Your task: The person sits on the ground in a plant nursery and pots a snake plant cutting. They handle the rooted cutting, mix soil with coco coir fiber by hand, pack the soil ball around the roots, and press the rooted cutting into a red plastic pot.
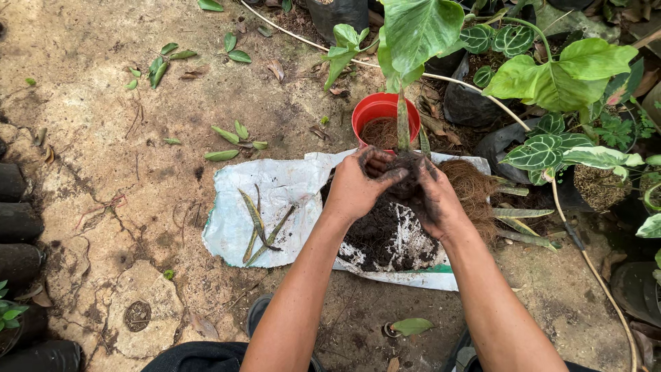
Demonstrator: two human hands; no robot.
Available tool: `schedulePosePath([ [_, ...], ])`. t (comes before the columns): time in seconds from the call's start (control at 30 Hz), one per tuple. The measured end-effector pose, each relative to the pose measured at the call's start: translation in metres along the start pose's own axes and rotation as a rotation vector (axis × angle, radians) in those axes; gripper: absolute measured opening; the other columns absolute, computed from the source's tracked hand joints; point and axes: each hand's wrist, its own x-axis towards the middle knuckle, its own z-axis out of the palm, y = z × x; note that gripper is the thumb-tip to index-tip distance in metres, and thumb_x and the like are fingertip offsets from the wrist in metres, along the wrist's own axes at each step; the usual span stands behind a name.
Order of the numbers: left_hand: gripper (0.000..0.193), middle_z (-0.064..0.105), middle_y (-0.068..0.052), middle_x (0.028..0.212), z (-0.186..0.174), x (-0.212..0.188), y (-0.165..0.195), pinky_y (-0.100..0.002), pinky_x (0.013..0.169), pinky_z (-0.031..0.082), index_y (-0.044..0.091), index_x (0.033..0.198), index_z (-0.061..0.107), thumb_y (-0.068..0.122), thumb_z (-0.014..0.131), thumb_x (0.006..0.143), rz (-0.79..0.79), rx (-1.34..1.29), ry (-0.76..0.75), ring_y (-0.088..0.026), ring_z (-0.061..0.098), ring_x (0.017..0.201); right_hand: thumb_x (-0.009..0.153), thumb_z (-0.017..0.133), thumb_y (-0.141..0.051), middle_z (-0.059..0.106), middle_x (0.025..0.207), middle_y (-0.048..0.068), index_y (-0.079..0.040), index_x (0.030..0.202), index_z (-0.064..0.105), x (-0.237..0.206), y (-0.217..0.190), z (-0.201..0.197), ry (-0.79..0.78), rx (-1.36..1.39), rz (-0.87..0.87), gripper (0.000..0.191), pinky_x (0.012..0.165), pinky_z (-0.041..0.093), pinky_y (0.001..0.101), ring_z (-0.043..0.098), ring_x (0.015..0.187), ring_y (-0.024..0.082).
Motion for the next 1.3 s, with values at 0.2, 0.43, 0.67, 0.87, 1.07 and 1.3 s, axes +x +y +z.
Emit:
schedulePosePath([
  [0.2, 0.032, 0.078, -0.009, 0.092, -0.004, 0.002, -0.006, -0.03, 0.078, 0.058, -0.001, 0.104, 0.074, 0.017, 0.085, 0.08, -0.007, -0.038, -0.067, -0.014, 0.072, 0.082, 0.098, 0.066, -0.035, 0.07, 0.116, 0.012, -0.001, 0.124, 0.061, -0.003, 0.004, 0.006, 0.008, 0.023, -0.102, 0.042, 0.094, 0.061, 0.0441, 0.07, 0.103, 0.023],
  [0.43, 0.027, 0.078, -0.008, 0.097, -0.007, 0.006, -0.021, -0.031, 0.079, 0.057, -0.001, 0.109, 0.075, 0.014, 0.08, 0.087, -0.012, -0.244, -0.122, -0.013, 0.07, 0.084, 0.1, 0.066, -0.029, 0.072, 0.115, 0.012, 0.0, 0.122, 0.063, -0.002, 0.003, 0.009, 0.029, 0.079, -0.148, 0.037, 0.095, 0.061, 0.0422, 0.071, 0.104, 0.023],
  [0.67, 0.032, 0.076, -0.007, 0.095, -0.001, 0.005, -0.018, -0.031, 0.074, 0.054, 0.001, 0.114, 0.074, 0.027, 0.075, 0.096, -0.09, -0.249, -0.068, -0.014, 0.064, 0.079, 0.102, 0.068, -0.03, 0.07, 0.117, 0.011, -0.001, 0.126, 0.062, -0.003, 0.0, 0.014, -0.01, 0.138, -0.19, 0.038, 0.096, 0.061, 0.0428, 0.069, 0.106, 0.024],
  [0.87, 0.047, 0.076, -0.009, 0.104, 0.004, -0.003, -0.001, -0.034, 0.086, 0.058, 0.002, 0.116, 0.07, 0.03, 0.085, 0.082, 0.121, -0.039, 0.038, -0.018, 0.072, 0.093, 0.098, 0.069, -0.036, 0.069, 0.12, 0.011, -0.005, 0.127, 0.061, -0.005, -0.002, 0.015, 0.003, 0.069, -0.187, 0.043, 0.093, 0.061, 0.0424, 0.069, 0.106, 0.022],
  [1.07, 0.039, 0.075, -0.017, 0.106, 0.003, -0.004, 0.002, -0.041, 0.092, 0.056, -0.002, 0.105, 0.074, 0.024, 0.086, 0.079, 0.269, 0.208, 0.078, -0.031, 0.072, 0.102, 0.092, 0.076, -0.028, 0.07, 0.111, 0.008, -0.005, 0.123, 0.062, -0.004, 0.003, 0.016, 0.031, 0.024, -0.148, 0.041, 0.085, 0.062, 0.0409, 0.07, 0.097, 0.019],
  [1.3, 0.041, 0.07, -0.021, 0.099, 0.004, -0.007, 0.004, -0.045, 0.088, 0.054, -0.005, 0.095, 0.069, 0.031, 0.085, 0.082, 0.318, 0.337, 0.069, -0.036, 0.068, 0.097, 0.096, 0.075, -0.022, 0.072, 0.103, 0.009, -0.002, 0.116, 0.066, -0.005, 0.001, 0.016, 0.019, 0.144, -0.123, 0.03, 0.084, 0.061, 0.0374, 0.071, 0.092, 0.02],
])
